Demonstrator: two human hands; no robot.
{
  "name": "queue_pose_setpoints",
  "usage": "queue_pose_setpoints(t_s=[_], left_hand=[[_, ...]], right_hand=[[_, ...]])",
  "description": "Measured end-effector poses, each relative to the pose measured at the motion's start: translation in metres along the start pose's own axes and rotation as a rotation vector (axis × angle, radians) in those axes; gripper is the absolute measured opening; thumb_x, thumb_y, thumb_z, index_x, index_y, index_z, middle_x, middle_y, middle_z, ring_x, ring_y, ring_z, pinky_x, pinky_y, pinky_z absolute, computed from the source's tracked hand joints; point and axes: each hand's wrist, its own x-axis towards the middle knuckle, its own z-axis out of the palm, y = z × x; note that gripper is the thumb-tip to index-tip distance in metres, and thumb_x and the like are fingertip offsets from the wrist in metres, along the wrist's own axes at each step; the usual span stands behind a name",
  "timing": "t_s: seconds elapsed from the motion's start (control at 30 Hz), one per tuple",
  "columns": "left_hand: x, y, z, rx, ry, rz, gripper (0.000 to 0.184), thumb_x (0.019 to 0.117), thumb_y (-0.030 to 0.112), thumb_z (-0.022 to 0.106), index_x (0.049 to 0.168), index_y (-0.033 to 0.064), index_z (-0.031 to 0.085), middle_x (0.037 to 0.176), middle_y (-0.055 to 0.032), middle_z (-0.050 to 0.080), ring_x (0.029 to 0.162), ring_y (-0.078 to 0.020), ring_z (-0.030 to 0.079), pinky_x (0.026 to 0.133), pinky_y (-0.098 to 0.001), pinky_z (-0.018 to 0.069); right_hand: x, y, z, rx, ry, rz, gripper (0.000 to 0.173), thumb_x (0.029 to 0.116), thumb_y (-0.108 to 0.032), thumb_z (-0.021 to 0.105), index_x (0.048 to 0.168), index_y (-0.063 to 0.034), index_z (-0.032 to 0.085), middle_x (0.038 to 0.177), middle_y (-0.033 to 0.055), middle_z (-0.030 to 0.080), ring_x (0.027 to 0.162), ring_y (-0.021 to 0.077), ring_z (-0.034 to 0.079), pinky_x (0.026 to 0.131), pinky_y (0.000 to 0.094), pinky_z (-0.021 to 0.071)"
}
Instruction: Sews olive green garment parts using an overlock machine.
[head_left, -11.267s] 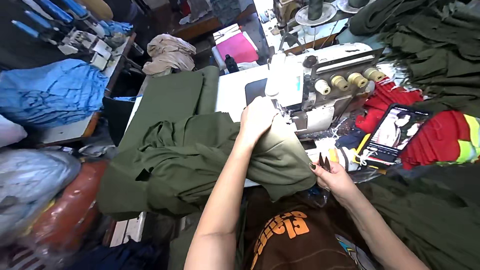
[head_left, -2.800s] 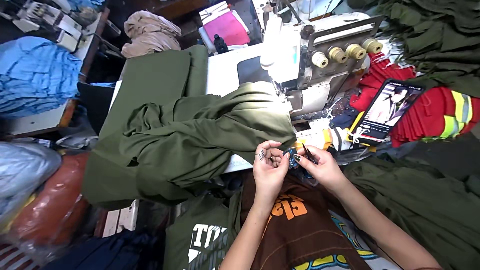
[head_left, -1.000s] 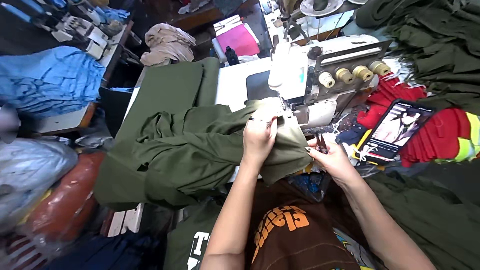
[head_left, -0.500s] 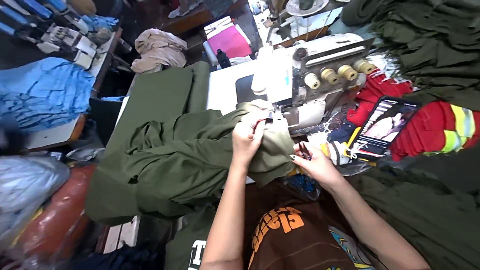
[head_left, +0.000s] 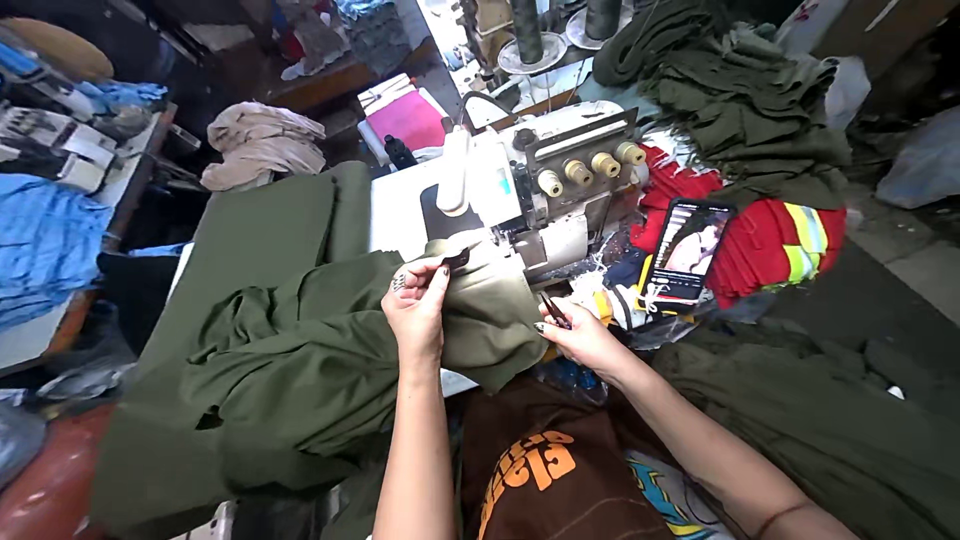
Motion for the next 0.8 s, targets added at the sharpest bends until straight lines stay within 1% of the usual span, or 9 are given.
queue_pose_setpoints(t_s=[0.2,0.37,0.47,0.53,0.63,0.7,0.8], left_hand=[[0.001,-0.001,-0.001,-0.031,-0.006,-0.022,0.020,0.0893,-0.005,0.070,0.106,0.0060,0.071,0.099,0.0007,0.074,0.090,-0.0092,0.070,0.083,-0.0288,0.0601],[0.006,0.002,-0.001,-0.075,0.015,-0.069,0.021,0.0874,-0.007,0.071,0.104,0.0058,0.071,0.097,0.0004,0.074,0.088,-0.0095,0.070,0.083,-0.0291,0.0600],[0.007,0.008,0.001,-0.075,0.028,-0.064,0.020,0.0870,-0.007,0.071,0.103,0.0049,0.072,0.096,-0.0009,0.074,0.087,-0.0104,0.071,0.082,-0.0295,0.0603],[0.006,0.014,0.000,-0.064,0.071,-0.040,0.019,0.0869,-0.006,0.072,0.103,0.0050,0.072,0.096,-0.0008,0.075,0.087,-0.0105,0.071,0.081,-0.0298,0.0602],[0.007,0.028,-0.004,-0.030,0.153,0.021,0.020,0.0863,-0.007,0.072,0.103,0.0039,0.072,0.097,-0.0016,0.075,0.088,-0.0110,0.070,0.081,-0.0294,0.0597],[0.008,0.039,-0.009,0.000,0.181,0.095,0.020,0.0862,-0.006,0.073,0.104,0.0040,0.072,0.100,-0.0016,0.075,0.090,-0.0114,0.071,0.083,-0.0297,0.0599],[0.012,0.053,-0.017,0.053,0.181,0.216,0.020,0.0875,-0.006,0.071,0.105,0.0035,0.071,0.107,-0.0026,0.075,0.098,-0.0132,0.071,0.088,-0.0318,0.0594]], right_hand=[[0.001,0.002,0.002,-0.006,0.003,-0.007,0.024,0.0991,-0.011,0.061,0.121,-0.0010,0.059,0.077,-0.0031,0.049,0.051,0.0015,0.040,0.047,0.0170,0.0364],[0.002,0.003,0.004,-0.012,-0.002,-0.005,0.021,0.0994,-0.010,0.060,0.119,-0.0008,0.059,0.074,-0.0040,0.049,0.050,0.0013,0.040,0.046,0.0170,0.0360],[0.001,0.003,0.003,-0.006,-0.004,-0.010,0.020,0.0995,-0.009,0.060,0.117,-0.0009,0.060,0.073,-0.0043,0.048,0.050,0.0009,0.039,0.046,0.0165,0.0358],[0.000,0.001,0.002,-0.006,-0.002,-0.002,0.019,0.0996,-0.010,0.061,0.117,-0.0014,0.060,0.073,-0.0045,0.049,0.050,0.0009,0.040,0.046,0.0165,0.0370],[0.000,0.000,0.002,-0.003,0.017,-0.003,0.017,0.0987,-0.010,0.062,0.113,-0.0014,0.062,0.072,-0.0037,0.051,0.049,0.0014,0.042,0.046,0.0169,0.0379],[0.000,-0.001,0.003,-0.001,0.034,0.003,0.016,0.0979,-0.011,0.064,0.111,-0.0023,0.063,0.072,-0.0033,0.054,0.048,0.0009,0.042,0.045,0.0167,0.0380],[-0.001,-0.004,0.004,0.008,0.043,0.012,0.016,0.0974,-0.011,0.065,0.111,-0.0026,0.064,0.073,-0.0035,0.057,0.048,0.0004,0.043,0.046,0.0163,0.0382]])
